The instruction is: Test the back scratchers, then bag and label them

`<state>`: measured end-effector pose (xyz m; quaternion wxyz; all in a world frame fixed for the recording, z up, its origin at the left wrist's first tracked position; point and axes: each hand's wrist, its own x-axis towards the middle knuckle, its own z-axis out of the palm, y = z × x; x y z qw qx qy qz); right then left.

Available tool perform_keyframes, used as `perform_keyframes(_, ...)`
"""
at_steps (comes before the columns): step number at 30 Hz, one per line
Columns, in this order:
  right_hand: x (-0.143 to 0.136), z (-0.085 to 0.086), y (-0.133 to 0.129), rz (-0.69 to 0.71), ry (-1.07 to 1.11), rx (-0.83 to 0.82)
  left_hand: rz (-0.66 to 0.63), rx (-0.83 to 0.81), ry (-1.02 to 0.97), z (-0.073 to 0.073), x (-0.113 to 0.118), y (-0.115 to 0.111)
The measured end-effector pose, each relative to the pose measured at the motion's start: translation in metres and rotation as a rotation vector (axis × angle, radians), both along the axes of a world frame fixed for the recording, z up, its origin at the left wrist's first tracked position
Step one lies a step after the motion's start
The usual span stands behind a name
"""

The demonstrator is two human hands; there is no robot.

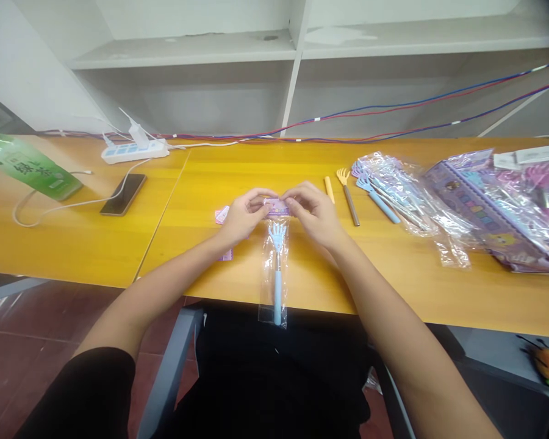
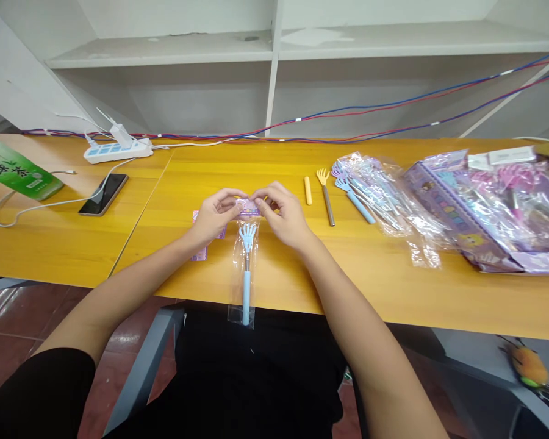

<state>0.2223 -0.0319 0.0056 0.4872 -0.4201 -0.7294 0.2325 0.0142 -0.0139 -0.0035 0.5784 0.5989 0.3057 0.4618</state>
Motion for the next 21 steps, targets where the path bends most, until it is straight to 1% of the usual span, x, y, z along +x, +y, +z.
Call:
perform_keyframes(10, 0.001, 0.0023, -0.0026, 0.033, -0.031, 0.011, 0.023, 0.06, 0.044, -0.001, 0.0002, 0.001)
perform_keyframes(13, 0.0008, 0.0033, -0.004, 0.048, -0.042, -0.003, 0.04, 0.052, 0.072, -0.0018, -0.001, 0.0021)
perform_keyframes(18, 0.0007, 0.0057, -0.0059, 0.078, -0.059, -0.024, 0.033, -0.007, 0.077, -0.0044, -0.0036, 0.0046)
perform_keyframes(21, 0.0008, 0.006, -0.0059, 0.091, -0.063, -0.01, 0.052, 0.021, 0.099, -0.0042, -0.0036, 0.0041)
